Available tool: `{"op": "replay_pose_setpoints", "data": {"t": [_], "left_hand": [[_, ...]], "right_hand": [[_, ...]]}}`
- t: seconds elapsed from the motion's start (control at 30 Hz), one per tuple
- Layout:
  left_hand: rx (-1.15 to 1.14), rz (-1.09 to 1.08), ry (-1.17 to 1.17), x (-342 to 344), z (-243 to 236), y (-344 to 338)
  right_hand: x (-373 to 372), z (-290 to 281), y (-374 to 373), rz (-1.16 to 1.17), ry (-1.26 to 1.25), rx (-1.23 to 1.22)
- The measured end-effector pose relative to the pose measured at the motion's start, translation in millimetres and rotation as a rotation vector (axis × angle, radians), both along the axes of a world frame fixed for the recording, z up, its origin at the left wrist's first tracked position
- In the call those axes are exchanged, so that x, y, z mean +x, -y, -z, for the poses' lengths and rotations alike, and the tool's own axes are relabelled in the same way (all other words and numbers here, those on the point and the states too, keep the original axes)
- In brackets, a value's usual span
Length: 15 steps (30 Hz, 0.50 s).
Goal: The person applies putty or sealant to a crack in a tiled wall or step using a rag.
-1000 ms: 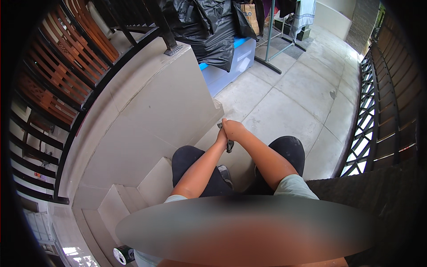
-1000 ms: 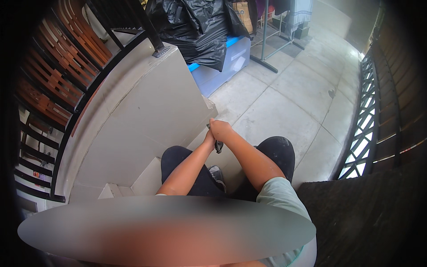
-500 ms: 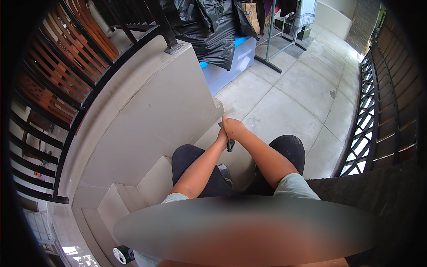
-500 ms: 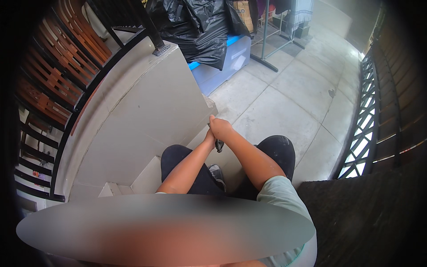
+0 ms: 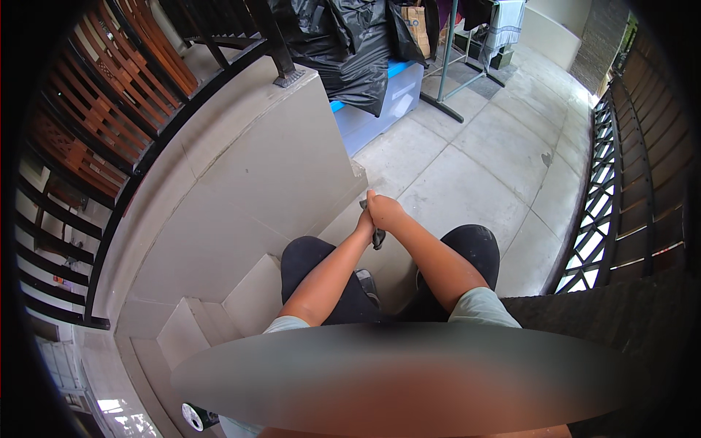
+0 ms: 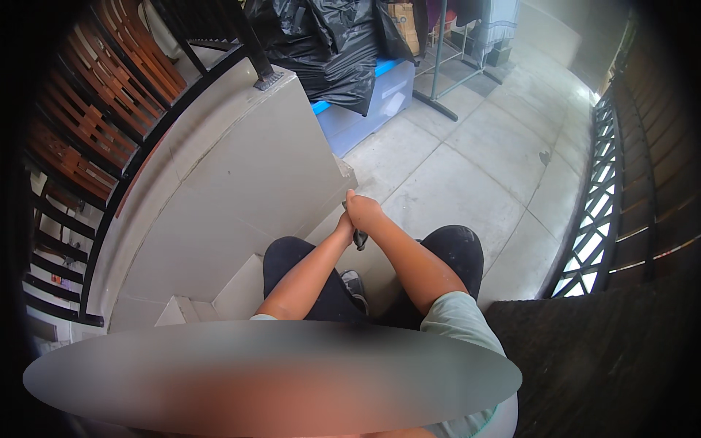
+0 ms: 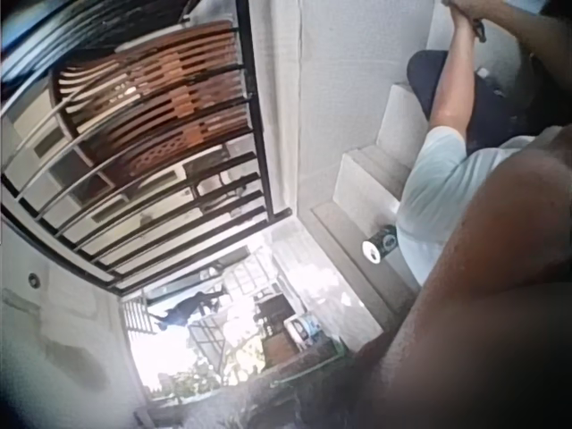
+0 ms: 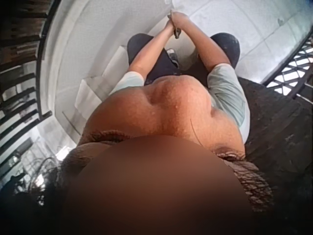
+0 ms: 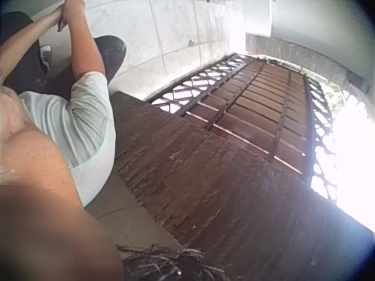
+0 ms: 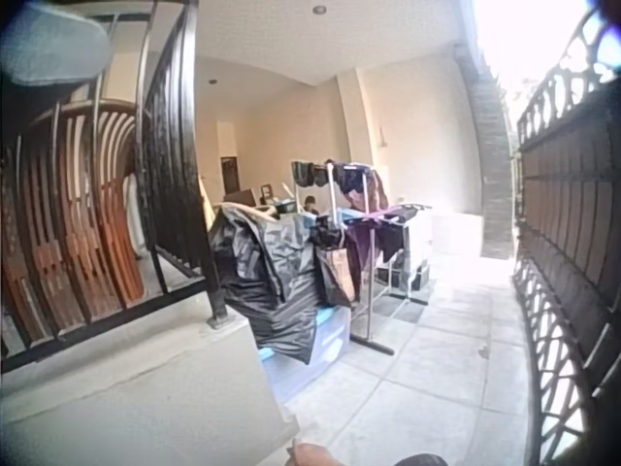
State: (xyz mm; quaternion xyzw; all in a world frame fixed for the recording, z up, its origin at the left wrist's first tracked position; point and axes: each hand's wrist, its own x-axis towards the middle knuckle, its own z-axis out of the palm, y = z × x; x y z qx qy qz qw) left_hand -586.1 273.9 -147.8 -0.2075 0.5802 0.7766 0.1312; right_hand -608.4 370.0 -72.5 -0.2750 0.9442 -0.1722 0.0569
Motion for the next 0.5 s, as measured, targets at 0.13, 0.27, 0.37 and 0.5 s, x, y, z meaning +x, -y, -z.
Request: {"op": "replay_pose_setpoints", "data": {"t": [0.13, 0.27, 0.37, 0.5], "left_hand": [[0.002, 0.041, 0.018, -5, 7, 5], [0.005, 0.040, -0.043, -11, 22, 9], [-0.003, 0.038, -0.076, -10, 31, 11], [-0.051, 0.007, -0.052, -16, 32, 6]], "right_hand": [[2, -3, 1, -0.004, 0.051, 0.010], [3, -10, 4, 0.022, 0.028, 0.126], [11, -11, 7, 0.063, 0.090, 0.187], [10, -4, 6, 0.145, 0.127, 0.273]]}}
